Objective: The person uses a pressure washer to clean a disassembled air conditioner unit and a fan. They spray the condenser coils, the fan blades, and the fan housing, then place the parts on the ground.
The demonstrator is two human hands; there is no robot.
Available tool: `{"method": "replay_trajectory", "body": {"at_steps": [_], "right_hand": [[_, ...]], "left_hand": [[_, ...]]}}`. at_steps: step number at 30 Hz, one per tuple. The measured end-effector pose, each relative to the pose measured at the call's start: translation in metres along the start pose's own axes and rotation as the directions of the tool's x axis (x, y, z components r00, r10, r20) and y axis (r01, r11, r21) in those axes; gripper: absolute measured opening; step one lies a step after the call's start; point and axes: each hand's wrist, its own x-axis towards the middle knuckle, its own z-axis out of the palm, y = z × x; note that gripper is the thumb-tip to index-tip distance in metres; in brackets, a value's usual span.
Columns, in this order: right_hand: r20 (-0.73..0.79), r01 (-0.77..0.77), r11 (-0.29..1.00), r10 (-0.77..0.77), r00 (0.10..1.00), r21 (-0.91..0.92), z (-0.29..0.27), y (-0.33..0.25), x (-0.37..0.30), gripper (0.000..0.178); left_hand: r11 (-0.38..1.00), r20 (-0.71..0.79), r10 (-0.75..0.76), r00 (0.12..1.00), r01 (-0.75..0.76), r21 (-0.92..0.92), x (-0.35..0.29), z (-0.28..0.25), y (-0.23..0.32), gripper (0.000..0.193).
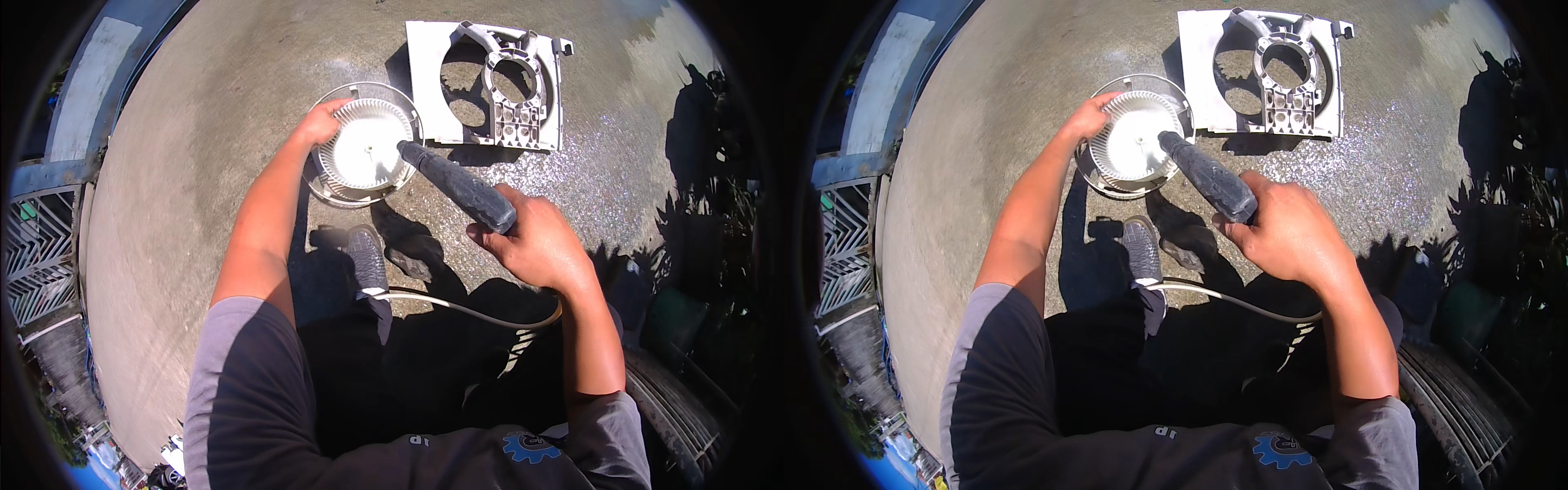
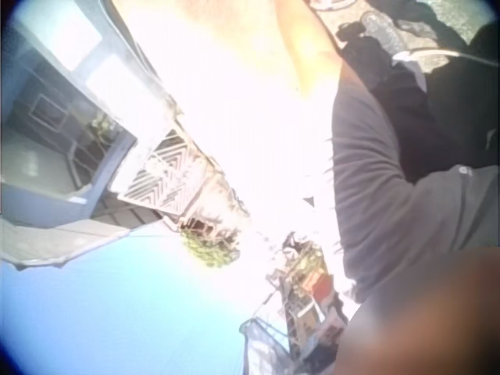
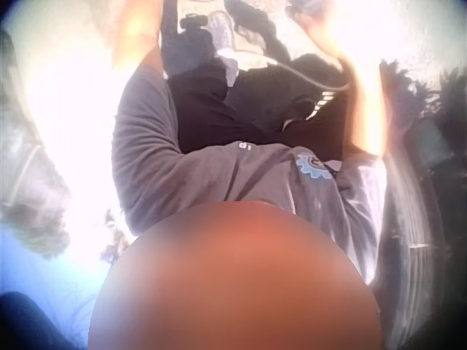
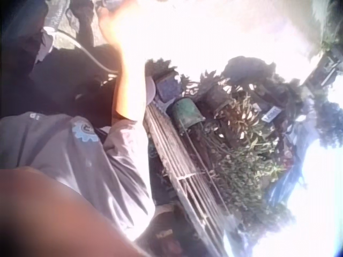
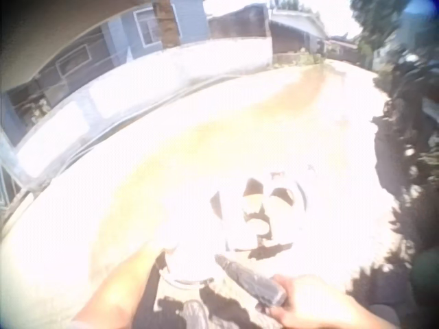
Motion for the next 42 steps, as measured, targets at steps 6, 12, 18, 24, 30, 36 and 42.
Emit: {"method": "replay_trajectory", "body": {"at_steps": [6,12,18,24,30,36,42], "right_hand": [[-0.025,0.043,0.999,-0.043,0.999,-0.012,0.005,0.013,0.002,0.037],[-0.048,0.053,0.999,-0.053,0.997,-0.010,0.010,0.023,0.005,0.039],[-0.059,0.068,0.998,-0.067,0.996,0.014,0.005,0.026,0.006,0.038],[-0.043,0.060,0.998,-0.060,0.997,0.007,0.007,0.024,0.011,0.041],[-0.051,0.048,0.999,-0.049,0.997,-0.017,0.009,0.026,0.013,0.040],[-0.048,0.058,0.998,-0.058,0.997,-0.012,0.008,0.024,0.012,0.039],[-0.081,0.058,0.998,-0.058,0.995,0.004,0.002,0.019,0.006,0.038]], "left_hand": [[0.991,0.124,-0.097,0.988,0.107,-0.075,-0.022,-0.005,0.032,0.073],[0.922,0.212,-0.367,0.906,0.324,0.212,-0.039,-0.017,0.058,0.102],[0.832,-0.014,0.142,0.990,-0.112,0.543,-0.017,-0.015,0.041,0.087],[0.852,-0.040,0.109,0.993,-0.072,0.518,-0.008,-0.005,0.046,0.074],[0.916,-0.109,0.166,0.980,-0.112,0.386,0.000,0.004,0.044,0.080],[0.924,0.035,0.117,0.993,-0.121,0.363,-0.009,0.003,0.038,0.093],[0.869,0.085,0.092,0.992,-0.122,0.480,-0.013,-0.001,0.055,0.101]]}}
